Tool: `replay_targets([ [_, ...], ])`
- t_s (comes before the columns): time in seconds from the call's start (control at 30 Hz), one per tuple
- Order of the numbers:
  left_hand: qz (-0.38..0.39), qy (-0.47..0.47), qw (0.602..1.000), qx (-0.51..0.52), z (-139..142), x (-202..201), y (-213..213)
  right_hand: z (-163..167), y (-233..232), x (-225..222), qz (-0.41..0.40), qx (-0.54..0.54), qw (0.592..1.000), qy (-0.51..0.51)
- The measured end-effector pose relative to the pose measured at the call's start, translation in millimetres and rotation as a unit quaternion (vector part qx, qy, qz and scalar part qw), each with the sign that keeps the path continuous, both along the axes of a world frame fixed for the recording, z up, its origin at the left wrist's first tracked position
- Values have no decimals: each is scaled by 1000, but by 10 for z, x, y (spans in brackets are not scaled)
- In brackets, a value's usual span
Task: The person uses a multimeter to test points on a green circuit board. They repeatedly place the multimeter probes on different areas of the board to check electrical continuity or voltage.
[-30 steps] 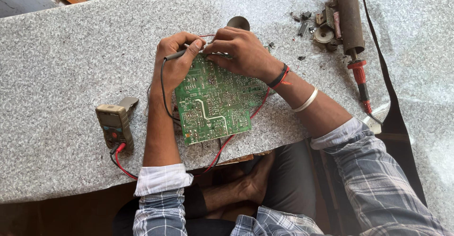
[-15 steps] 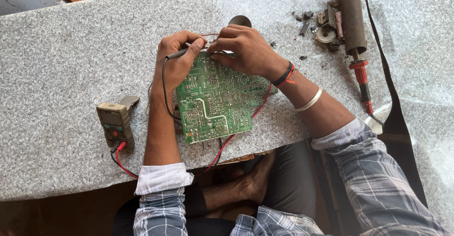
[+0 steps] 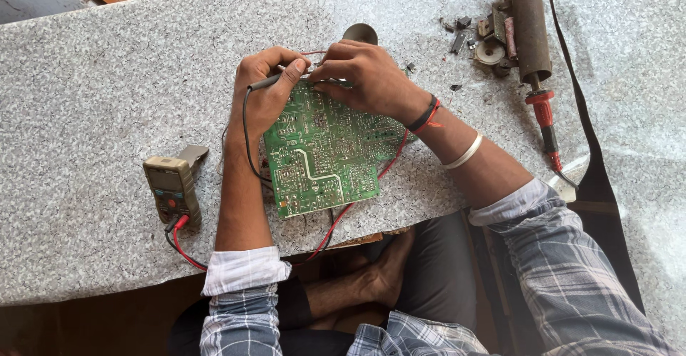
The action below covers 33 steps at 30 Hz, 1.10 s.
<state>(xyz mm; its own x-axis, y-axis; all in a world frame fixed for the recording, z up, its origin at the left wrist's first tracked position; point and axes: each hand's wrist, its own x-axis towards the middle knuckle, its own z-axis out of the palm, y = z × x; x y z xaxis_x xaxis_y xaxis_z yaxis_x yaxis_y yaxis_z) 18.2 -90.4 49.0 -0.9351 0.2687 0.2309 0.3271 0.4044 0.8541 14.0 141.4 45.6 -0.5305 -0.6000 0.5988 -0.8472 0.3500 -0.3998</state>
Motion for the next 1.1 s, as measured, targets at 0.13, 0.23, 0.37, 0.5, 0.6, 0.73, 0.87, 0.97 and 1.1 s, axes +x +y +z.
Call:
replay_targets([
  [0.13,0,-8,1000,8,15,9,-7,15,7,-13,-2,24,1000,1],
  [0.23,-2,-11,1000,8,19,12,-13,9,8,-18,-8,26,1000,-6],
  [0.37,2,-11,1000,0,18,9,-11,-16,-15,-12,-12,24,1000,1],
  [0.5,0,-4,1000,2,16,15,-8,-18,-16,-17,-8,29,1000,-1],
  [0.6,1,-4,1000,3,14,17,-5,-6,-2,-16,-10,34,999,-17],
  [0.73,-4,-6,1000,4,21,10,-11,5,16,-4,-5,42,999,-16],
  [0.87,-8,11,1000,6,14,10,-2,3,24,-5,-3,43,999,-16],
  [0.97,-3,7,1000,0,15,4,-4,-3,35,-15,-1,42,999,-9],
  [1.1,-4,8,1000,1,17,1,-3,-17,38,-24,-5,46,999,-7],
])
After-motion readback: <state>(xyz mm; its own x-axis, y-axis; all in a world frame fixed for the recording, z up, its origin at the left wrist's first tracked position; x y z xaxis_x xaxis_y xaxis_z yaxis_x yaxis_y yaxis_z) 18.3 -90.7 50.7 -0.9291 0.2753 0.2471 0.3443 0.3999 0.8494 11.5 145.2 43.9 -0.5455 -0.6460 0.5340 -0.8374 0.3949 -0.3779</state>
